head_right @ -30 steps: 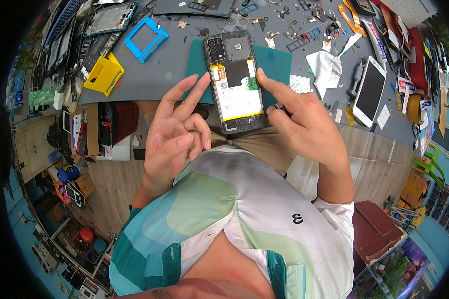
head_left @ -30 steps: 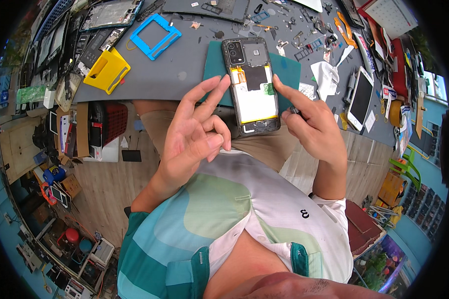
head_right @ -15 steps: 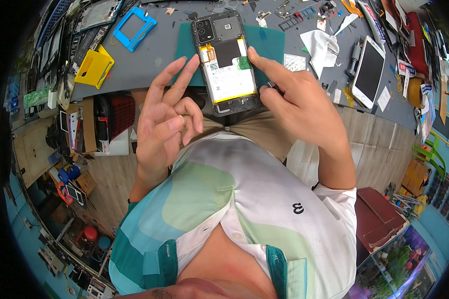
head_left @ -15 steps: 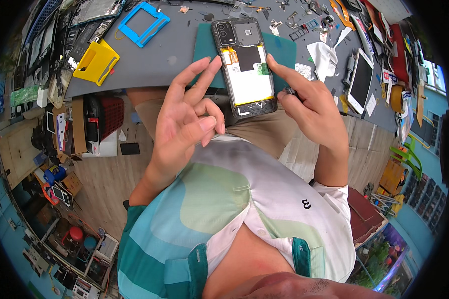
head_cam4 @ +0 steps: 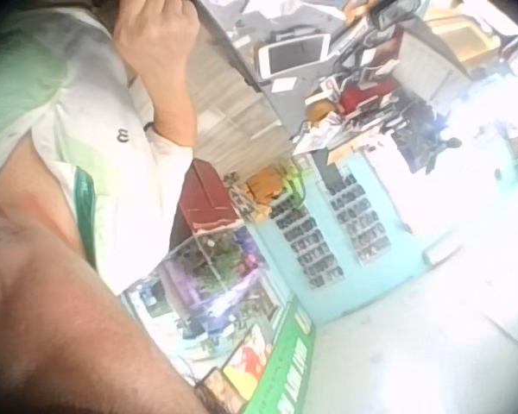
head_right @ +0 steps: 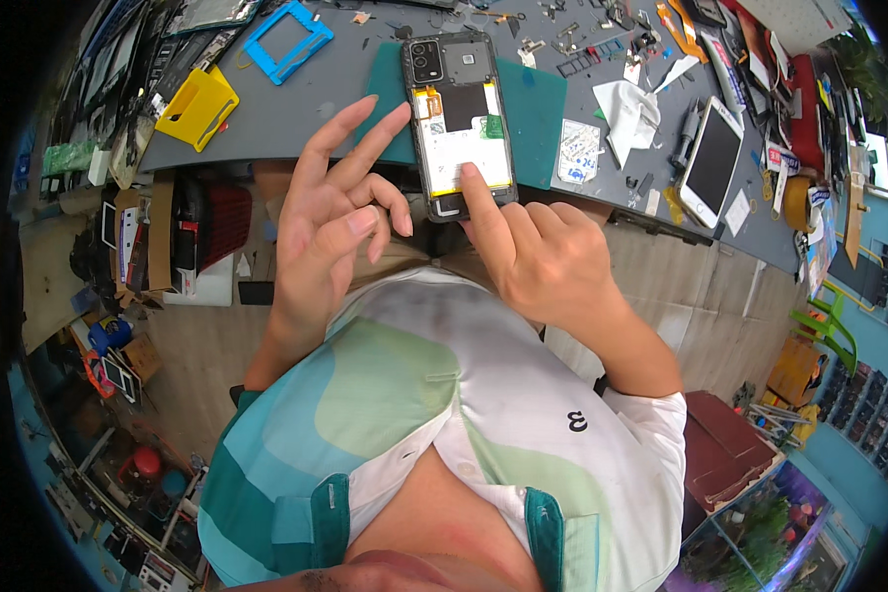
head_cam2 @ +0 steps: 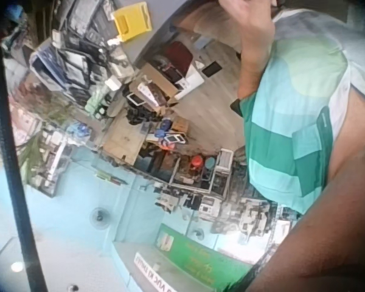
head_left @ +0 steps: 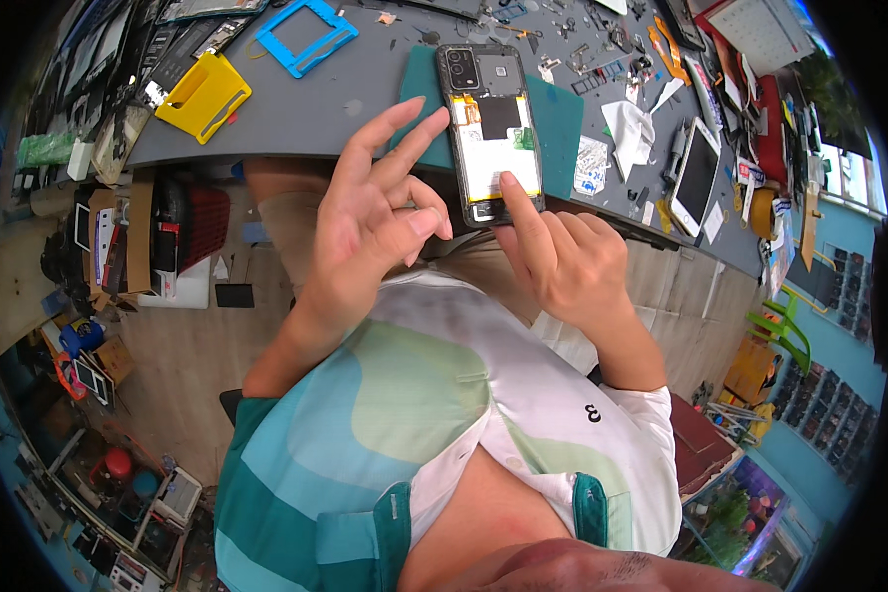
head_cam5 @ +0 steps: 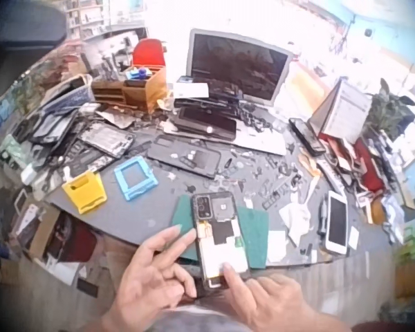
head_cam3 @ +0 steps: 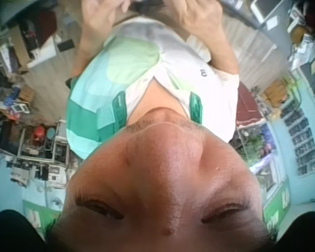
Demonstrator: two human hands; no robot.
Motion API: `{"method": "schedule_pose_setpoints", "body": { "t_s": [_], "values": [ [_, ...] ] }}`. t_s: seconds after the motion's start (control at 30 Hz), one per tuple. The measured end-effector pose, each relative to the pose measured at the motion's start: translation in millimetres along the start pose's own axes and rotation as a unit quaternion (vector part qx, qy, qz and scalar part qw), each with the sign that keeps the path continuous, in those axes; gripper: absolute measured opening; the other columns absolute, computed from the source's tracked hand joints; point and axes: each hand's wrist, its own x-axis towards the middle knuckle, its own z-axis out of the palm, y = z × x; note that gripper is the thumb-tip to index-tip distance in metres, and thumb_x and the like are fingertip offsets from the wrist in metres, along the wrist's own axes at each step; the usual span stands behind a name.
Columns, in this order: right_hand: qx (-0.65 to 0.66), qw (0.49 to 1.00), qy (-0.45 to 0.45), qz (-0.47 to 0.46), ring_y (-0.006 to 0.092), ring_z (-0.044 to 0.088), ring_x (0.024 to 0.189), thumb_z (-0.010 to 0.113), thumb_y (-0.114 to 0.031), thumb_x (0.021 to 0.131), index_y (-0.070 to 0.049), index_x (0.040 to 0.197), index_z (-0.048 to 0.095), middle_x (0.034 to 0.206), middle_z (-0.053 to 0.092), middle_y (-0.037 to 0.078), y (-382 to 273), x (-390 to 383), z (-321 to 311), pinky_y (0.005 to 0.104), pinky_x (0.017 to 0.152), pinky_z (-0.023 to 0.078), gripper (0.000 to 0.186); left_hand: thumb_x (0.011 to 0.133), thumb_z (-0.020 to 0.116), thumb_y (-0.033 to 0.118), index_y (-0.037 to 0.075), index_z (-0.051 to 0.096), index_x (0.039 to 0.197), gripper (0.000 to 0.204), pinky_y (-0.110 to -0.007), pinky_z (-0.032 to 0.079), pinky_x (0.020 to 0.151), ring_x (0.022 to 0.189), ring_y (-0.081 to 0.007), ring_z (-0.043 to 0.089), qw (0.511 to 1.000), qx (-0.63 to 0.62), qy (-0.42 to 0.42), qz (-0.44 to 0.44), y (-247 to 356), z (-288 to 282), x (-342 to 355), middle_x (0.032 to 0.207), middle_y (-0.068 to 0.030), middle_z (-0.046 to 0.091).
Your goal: The person uses a screwdriver to remove screws from the back of a disassembled smartphone, then detaches the rear cover and inspects the internal components.
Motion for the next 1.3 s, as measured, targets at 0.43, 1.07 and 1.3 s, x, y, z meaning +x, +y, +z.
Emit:
{"method": "schedule_pose_setpoints", "body": {
  "t_s": [0.43, 1.07, 1.3],
  "values": [
    [0.147, 0.926, 0.199, 0.285, 0.008, 0.051, 0.052, 0.078, -0.008, 0.102, 0.001, 0.099, 0.073, 0.065, 0.065, 0.004, 9.9, -1.8, -4.5, 0.0243, 0.05, 0.039, 0.011, 0.096, 0.059, 0.018, -0.01, 0.035, 0.159, 0.073, -0.025, 0.049, 0.063, 0.084, -0.0205, 0.069, 0.998, 0.002, 0.02, 0.064, -1.5, -9.1, 7.5, 0.165, -0.0371, 0.041],
    [0.191, 0.916, 0.216, 0.28, 0.0087, 0.047, 0.049, 0.081, -0.007, 0.099, 0.001, 0.098, 0.072, 0.062, 0.059, 0.003, 11.4, -13.0, 3.9, 0.0254, 0.048, 0.037, 0.012, 0.087, 0.085, 0.017, 0.015, 0.063, 0.15, 0.067, -0.047, 0.047, 0.115, 0.137, -0.0385, 0.055, 0.755, 0.544, -0.057, 0.362, -2.9, 9.0, 101.1, 0.154, -0.0154, 0.055],
    [0.154, 0.938, 0.228, 0.211, 0.0155, 0.057, 0.049, 0.08, 0.0, 0.096, 0.006, 0.105, 0.072, 0.069, 0.068, 0.008, 15.1, -16.5, 8.9, 0.0288, 0.048, 0.042, 0.014, 0.098, 0.082, 0.025, 0.007, 0.057, 0.155, 0.064, -0.041, 0.044, 0.12, 0.141, -0.0276, 0.058, 0.897, 0.389, -0.085, 0.193, 0.1, 11.1, 129.3, 0.149, -0.0131, 0.063]
  ]
}}
